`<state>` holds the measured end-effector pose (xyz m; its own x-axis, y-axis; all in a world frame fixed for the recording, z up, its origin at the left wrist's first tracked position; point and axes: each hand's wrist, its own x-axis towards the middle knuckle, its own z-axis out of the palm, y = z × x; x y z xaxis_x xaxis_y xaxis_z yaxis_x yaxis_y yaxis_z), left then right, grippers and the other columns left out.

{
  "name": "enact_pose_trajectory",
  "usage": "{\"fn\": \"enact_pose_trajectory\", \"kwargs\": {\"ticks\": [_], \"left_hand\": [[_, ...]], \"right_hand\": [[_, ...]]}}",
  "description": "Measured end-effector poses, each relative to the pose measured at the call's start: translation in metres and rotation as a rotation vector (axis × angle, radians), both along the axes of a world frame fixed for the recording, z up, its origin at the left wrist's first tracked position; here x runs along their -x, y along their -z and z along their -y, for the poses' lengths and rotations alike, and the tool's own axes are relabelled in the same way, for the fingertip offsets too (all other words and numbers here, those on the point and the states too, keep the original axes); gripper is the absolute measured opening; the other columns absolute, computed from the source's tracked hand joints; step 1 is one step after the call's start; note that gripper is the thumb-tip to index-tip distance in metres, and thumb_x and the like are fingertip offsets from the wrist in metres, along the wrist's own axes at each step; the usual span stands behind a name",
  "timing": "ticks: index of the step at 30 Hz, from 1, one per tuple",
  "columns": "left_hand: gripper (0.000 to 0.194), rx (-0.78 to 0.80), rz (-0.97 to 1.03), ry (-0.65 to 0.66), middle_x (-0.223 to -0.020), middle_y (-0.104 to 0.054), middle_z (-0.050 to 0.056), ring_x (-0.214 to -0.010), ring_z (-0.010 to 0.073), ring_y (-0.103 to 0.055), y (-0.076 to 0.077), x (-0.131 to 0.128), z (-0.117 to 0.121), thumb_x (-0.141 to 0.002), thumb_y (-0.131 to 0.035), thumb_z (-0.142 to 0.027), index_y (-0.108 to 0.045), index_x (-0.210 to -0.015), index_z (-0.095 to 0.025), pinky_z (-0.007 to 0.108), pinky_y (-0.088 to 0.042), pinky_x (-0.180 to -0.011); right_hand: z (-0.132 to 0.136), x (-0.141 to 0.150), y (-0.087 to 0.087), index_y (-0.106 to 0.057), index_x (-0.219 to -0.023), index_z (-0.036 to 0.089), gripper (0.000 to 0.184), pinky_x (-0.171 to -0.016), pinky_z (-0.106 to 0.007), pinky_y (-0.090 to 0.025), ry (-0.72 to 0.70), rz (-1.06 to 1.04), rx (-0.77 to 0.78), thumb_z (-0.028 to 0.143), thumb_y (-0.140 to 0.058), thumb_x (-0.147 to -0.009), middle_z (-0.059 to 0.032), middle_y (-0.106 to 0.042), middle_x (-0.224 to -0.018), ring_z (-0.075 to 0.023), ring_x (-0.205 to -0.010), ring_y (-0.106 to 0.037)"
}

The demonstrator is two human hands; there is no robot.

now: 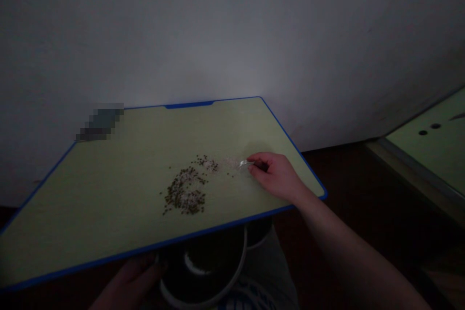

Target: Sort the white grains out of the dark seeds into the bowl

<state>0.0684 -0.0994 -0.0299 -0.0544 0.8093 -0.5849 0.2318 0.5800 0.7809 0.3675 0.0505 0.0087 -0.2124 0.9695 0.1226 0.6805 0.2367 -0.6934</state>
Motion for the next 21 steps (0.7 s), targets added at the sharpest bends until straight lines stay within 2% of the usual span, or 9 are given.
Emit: {"fn": "enact_pose_trajectory", "kwargs": {"ticks": [3, 5, 8, 13, 18, 21], "left_hand": [[0.026, -0.005, 0.075, -0.002, -0.085, -0.076, 0.006, -0.089, 0.0294, -0.067, -0.002, -0.002, 0.0, -0.071, -0.061, -0.042, -0.074, -0.076, -0.02, 0.039, -0.049, -0.092], [0.025, -0.02, 0.071, -0.004, -0.089, -0.076, 0.006, -0.092, 0.0297, -0.066, -0.003, -0.003, 0.0, -0.072, -0.059, -0.04, -0.074, -0.078, -0.02, 0.039, -0.048, -0.094], [0.025, -0.044, 0.013, 0.001, -0.093, -0.076, 0.007, -0.097, 0.0303, -0.066, -0.003, -0.002, 0.0, -0.072, -0.059, -0.038, -0.075, -0.079, -0.02, 0.039, -0.044, -0.099], [0.025, -0.01, -0.019, 0.006, -0.091, -0.076, 0.006, -0.099, 0.0313, -0.065, -0.006, -0.002, -0.001, -0.072, -0.058, -0.039, -0.075, -0.076, -0.021, 0.039, -0.046, -0.097], [0.027, 0.006, 0.032, 0.015, -0.088, -0.077, 0.005, -0.095, 0.031, -0.067, -0.008, -0.004, -0.001, -0.071, -0.058, -0.04, -0.075, -0.077, -0.02, 0.038, -0.049, -0.092], [0.027, -0.009, 0.013, 0.022, -0.09, -0.077, 0.006, -0.098, 0.0316, -0.065, -0.009, -0.003, -0.001, -0.07, -0.058, -0.041, -0.075, -0.076, -0.021, 0.039, -0.047, -0.096]], "right_hand": [[0.005, 0.003, 0.0, -0.072, -0.096, 0.019, 0.026, -0.057, -0.029, -0.049, -0.055, -0.03, 0.019, 0.036, -0.059, -0.08, -0.0027, -0.072, -0.075, -0.0164, -0.063, -0.063], [0.008, 0.004, 0.0, -0.072, -0.096, 0.019, 0.025, -0.057, -0.029, -0.049, -0.062, -0.023, 0.024, 0.035, -0.06, -0.08, -0.0026, -0.072, -0.073, -0.0164, -0.063, -0.063], [0.009, 0.003, 0.001, -0.072, -0.095, 0.018, 0.025, -0.056, -0.029, -0.049, -0.033, 0.014, 0.006, 0.033, -0.059, -0.08, -0.003, -0.072, -0.073, -0.0168, -0.062, -0.063], [0.009, -0.002, -0.001, -0.072, -0.094, 0.019, 0.025, -0.054, -0.028, -0.048, 0.025, 0.04, -0.039, 0.034, -0.058, -0.08, -0.0028, -0.071, -0.071, -0.0172, -0.06, -0.063], [0.025, 0.012, -0.003, -0.07, -0.098, 0.019, 0.024, -0.058, -0.028, -0.05, -0.032, -0.02, -0.028, 0.032, -0.058, -0.082, -0.0033, -0.072, -0.076, -0.0175, -0.065, -0.065], [0.031, 0.02, -0.002, -0.07, -0.099, 0.02, 0.022, -0.058, -0.028, -0.049, -0.059, 0.024, -0.043, 0.028, -0.057, -0.083, -0.0035, -0.072, -0.078, -0.0169, -0.066, -0.065]]}}
